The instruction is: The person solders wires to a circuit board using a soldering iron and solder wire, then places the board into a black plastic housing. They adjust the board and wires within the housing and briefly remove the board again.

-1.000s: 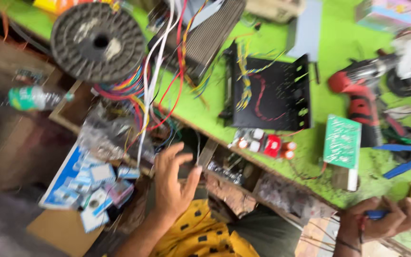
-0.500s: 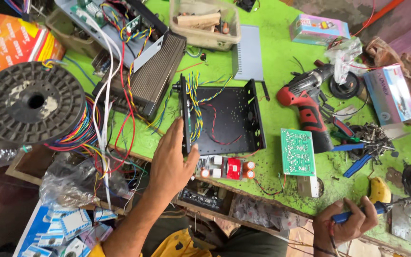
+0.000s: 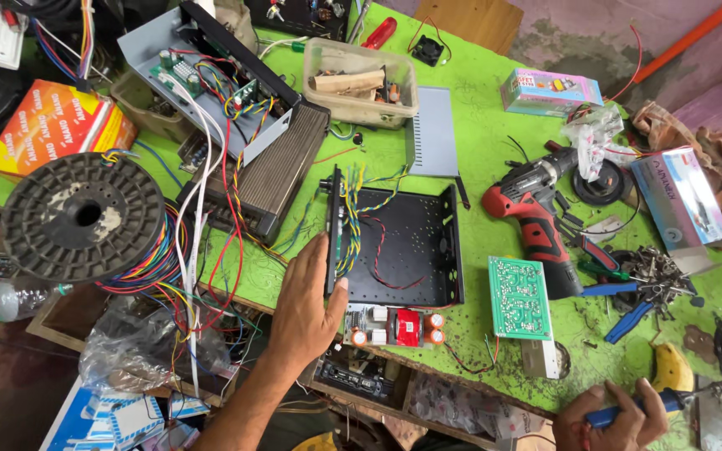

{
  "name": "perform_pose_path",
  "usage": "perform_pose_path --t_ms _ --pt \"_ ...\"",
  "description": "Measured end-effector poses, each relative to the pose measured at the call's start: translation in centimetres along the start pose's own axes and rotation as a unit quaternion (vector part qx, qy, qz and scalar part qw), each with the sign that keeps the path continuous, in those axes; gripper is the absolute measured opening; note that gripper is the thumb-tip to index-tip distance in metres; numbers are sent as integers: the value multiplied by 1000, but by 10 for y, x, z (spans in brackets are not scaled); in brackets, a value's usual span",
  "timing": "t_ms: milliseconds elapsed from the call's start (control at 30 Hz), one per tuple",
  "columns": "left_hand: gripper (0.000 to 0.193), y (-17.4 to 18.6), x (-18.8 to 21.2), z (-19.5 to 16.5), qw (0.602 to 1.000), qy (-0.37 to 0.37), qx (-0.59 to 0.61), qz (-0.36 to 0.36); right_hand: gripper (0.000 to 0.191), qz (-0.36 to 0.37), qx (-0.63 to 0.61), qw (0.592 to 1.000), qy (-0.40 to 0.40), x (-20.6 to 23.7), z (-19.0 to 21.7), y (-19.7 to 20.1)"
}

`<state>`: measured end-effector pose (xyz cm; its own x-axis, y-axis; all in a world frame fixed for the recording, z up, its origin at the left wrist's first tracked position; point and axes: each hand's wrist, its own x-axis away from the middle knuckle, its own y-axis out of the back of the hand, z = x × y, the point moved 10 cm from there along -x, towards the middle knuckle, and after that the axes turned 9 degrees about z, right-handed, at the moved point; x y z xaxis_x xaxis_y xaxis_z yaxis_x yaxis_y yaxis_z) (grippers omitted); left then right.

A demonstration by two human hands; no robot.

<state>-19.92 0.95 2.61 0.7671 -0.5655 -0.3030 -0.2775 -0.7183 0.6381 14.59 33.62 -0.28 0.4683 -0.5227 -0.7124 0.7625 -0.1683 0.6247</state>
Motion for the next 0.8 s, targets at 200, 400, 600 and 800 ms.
perform_pose_path --t_ms 200,400,600,800 --pt "64 0 -2 1 1000 -15 -13 -2 11 -32 16 999 34 -6 2 0" --pt "65 0 0 1 1000 -18 -10 5 8 -26 26 999 40 -8 10 4" --pt "65 -1 1 1 1000 -18 -14 -1 8 -19 24 999 33 -9 16 6" --pt "67 -5 2 5 1000 -7 -26 -2 14 -31 40 998 47 -14 9 6"
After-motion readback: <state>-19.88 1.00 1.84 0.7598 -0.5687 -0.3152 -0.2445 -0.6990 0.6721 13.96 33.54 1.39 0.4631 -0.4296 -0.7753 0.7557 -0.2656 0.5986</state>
